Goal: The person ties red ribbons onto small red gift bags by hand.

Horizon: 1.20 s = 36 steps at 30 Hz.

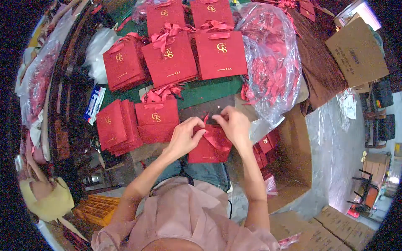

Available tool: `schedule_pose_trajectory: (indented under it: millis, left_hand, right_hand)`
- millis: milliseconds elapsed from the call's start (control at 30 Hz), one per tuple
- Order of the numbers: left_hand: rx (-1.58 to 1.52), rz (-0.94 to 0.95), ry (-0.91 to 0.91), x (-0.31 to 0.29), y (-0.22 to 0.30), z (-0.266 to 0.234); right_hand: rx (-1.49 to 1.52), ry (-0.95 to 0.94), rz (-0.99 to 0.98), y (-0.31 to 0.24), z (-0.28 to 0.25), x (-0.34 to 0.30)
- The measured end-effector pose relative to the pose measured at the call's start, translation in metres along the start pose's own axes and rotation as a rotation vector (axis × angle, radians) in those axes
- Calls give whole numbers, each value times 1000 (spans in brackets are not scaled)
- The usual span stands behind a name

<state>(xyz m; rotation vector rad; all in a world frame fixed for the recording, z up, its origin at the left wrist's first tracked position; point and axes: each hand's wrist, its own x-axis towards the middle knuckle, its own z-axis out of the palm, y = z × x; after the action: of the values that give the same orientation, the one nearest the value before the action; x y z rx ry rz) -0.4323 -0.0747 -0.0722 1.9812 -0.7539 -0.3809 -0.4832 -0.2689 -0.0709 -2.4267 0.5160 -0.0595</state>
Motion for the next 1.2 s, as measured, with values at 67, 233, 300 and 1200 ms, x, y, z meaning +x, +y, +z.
schedule_pose_trajectory:
  millis: [67, 233, 300, 1200]
  left_hand:
    - [8, -12, -12, 3, 2, 3]
    - [121, -4, 138, 11, -7, 14]
    - [116, -102, 69, 19, -4, 13]
    - [204, 119, 147, 28, 0, 33]
  right_hand:
    - [-4, 35, -45, 3, 11, -3]
    - [46, 155, -130, 7, 20, -5]
    - [180, 137, -110, 9, 20, -5]
    - [704, -31, -21, 28, 21, -8]
